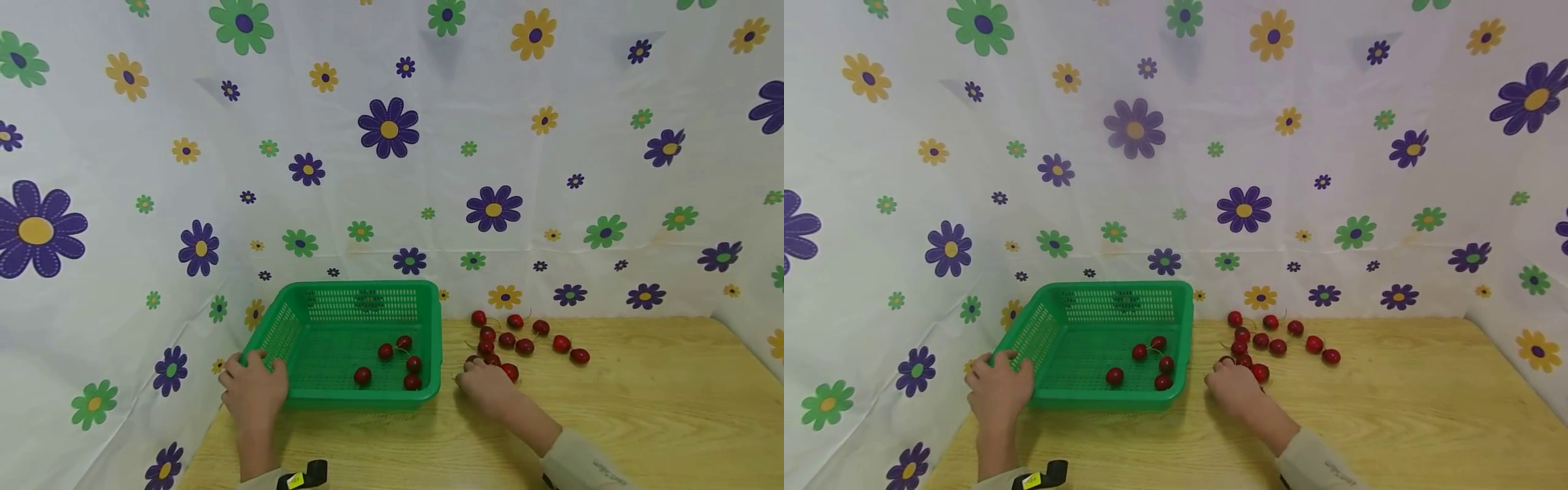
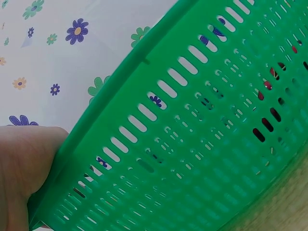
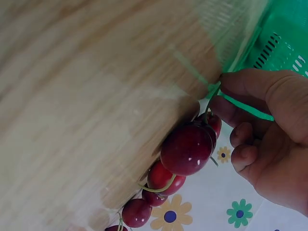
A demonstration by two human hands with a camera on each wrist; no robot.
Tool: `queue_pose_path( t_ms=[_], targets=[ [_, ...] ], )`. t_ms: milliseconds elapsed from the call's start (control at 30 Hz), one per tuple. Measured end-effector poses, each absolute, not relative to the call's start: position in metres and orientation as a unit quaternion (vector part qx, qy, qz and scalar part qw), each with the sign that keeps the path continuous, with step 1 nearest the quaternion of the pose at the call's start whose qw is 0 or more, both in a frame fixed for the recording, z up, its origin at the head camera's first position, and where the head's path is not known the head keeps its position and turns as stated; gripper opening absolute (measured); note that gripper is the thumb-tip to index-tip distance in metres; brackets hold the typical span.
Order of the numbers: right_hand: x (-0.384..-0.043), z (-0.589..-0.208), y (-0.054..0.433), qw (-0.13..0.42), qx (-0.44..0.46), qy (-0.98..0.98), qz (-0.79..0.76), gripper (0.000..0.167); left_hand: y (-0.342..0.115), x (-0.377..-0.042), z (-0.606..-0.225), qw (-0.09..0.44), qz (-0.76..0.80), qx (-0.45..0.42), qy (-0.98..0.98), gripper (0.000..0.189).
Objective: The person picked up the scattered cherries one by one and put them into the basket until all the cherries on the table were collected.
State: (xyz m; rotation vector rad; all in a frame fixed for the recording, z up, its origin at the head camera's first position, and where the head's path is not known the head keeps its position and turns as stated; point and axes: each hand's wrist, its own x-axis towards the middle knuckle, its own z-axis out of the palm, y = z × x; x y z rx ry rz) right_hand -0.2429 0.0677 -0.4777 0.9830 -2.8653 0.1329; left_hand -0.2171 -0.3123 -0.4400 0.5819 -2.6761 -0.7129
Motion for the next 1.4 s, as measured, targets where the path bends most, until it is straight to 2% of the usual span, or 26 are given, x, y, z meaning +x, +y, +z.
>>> queue_pose_path(
  t_ms=[167, 533, 800, 1033, 1400],
  targets=[
    [-0.242, -0.479, 0.065, 0.050, 0.313, -0.948, 0.027, 0.011, -0.311, -0.217, -0.439, 0.158, -0.246, 0.203, -0.934, 0.047],
    [-0.239, -0.481, 0.067, 0.083, 0.324, -0.942, 0.010, 0.005, -0.311, -0.217, -0.438, 0.156, -0.249, 0.209, -0.933, 0.048],
    [-0.241, -0.481, 0.069, 0.084, 0.316, -0.945, 0.003, 0.006, -0.311, -0.216, -0.439, 0.161, -0.256, 0.206, -0.931, 0.047],
    [-0.242, -0.471, 0.073, 0.123, 0.330, -0.936, 0.011, 0.003, -0.310, -0.216, -0.439, 0.164, -0.252, 0.201, -0.932, 0.047],
    [-0.245, -0.457, 0.078, 0.111, 0.322, -0.940, 0.026, 0.004, -0.309, -0.216, -0.438, 0.162, -0.253, 0.205, -0.931, 0.048]
  ],
)
